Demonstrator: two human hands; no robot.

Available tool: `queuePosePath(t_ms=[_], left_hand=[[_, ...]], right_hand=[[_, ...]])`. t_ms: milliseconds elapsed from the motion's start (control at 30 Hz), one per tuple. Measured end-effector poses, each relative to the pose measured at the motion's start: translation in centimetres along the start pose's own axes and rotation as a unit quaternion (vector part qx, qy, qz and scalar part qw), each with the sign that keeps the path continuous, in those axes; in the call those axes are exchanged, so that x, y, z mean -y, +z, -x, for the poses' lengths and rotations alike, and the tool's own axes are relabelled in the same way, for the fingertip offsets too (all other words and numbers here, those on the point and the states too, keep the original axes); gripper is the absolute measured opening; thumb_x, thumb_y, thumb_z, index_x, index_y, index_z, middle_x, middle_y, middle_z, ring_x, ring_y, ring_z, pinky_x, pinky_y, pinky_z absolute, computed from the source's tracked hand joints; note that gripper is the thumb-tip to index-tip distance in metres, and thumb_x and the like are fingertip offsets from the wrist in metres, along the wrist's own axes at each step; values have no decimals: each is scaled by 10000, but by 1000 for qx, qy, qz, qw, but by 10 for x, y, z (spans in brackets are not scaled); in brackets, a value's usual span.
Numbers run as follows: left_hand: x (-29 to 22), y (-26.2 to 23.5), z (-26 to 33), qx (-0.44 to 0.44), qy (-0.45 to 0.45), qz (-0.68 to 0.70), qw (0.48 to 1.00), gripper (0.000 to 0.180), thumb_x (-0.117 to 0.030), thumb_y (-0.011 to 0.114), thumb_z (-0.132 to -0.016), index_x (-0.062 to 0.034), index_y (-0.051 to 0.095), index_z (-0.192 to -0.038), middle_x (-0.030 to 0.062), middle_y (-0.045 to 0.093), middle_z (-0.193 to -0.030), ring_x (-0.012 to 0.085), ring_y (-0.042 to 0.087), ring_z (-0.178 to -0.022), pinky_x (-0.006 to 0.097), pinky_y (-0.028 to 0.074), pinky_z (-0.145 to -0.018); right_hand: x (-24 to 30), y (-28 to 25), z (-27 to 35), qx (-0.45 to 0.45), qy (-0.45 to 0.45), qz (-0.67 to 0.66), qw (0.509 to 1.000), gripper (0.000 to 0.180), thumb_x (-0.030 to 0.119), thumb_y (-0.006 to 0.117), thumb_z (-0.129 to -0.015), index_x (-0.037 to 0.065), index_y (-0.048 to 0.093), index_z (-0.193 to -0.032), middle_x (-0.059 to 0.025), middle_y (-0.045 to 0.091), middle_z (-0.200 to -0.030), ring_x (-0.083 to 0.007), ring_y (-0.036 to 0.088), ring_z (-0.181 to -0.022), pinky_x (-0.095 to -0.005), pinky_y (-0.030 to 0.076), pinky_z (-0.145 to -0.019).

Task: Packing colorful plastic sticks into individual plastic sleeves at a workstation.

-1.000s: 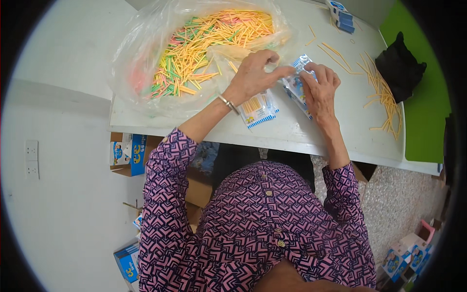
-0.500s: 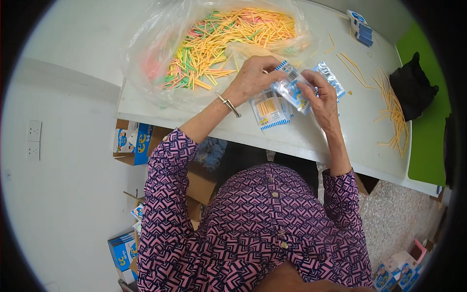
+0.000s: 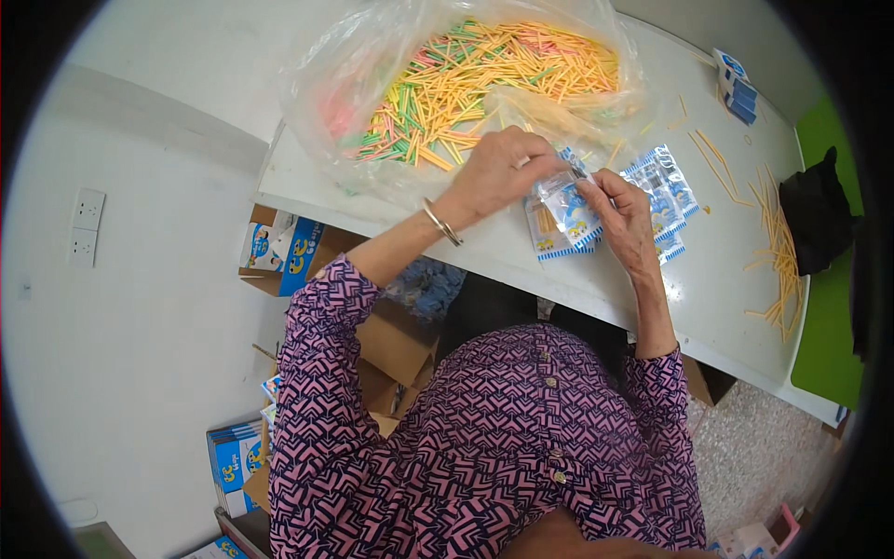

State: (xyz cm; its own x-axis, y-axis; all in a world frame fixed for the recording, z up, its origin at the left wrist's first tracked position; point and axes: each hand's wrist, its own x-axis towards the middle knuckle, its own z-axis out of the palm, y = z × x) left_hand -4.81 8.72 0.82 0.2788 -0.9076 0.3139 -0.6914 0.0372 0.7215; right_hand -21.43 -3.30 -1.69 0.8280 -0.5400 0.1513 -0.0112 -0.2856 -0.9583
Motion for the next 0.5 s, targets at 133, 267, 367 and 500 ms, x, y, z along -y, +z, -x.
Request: queuePosePath(t_ms=[133,267,367,500], left_hand=[[55,-63,-11,-43,102,-270,957,212,-141,650,-784,-73,640,-985,94,632,-935,258,574,-873,352,448,-767],[89,-123,-3,123,99,-613,774,393,-124,642,-745,-112,560,-1129,94,518,-1205,288,478,-1050,444,377,-878],[92,-133,2,196,83,-601,770,404,-111,591,-758,-112,534,-1159,112,446,-1278,294,434,-1118,475,349,-916],[111,-129,11,187,122,-617,755,367,-129,542,-793,-112,527,-1160,123,449,-1268,303,417,-1155,480,342,-947]], right_hand=[[-3,9,3,21,-8,-23,999,237,174,582,-883,-4,542,-732,47,423,-624,-46,356,-600,-219,299,-532],[-16,9,2,50,3,-1,999,236,186,581,-885,-3,547,-748,44,422,-627,-48,356,-600,-219,296,-529],[-19,8,1,65,20,14,998,236,195,578,-887,-6,553,-764,43,424,-631,-49,357,-602,-223,290,-522],[-15,11,1,73,26,20,997,239,200,576,-886,-6,557,-767,41,429,-630,-49,356,-598,-226,286,-518]])
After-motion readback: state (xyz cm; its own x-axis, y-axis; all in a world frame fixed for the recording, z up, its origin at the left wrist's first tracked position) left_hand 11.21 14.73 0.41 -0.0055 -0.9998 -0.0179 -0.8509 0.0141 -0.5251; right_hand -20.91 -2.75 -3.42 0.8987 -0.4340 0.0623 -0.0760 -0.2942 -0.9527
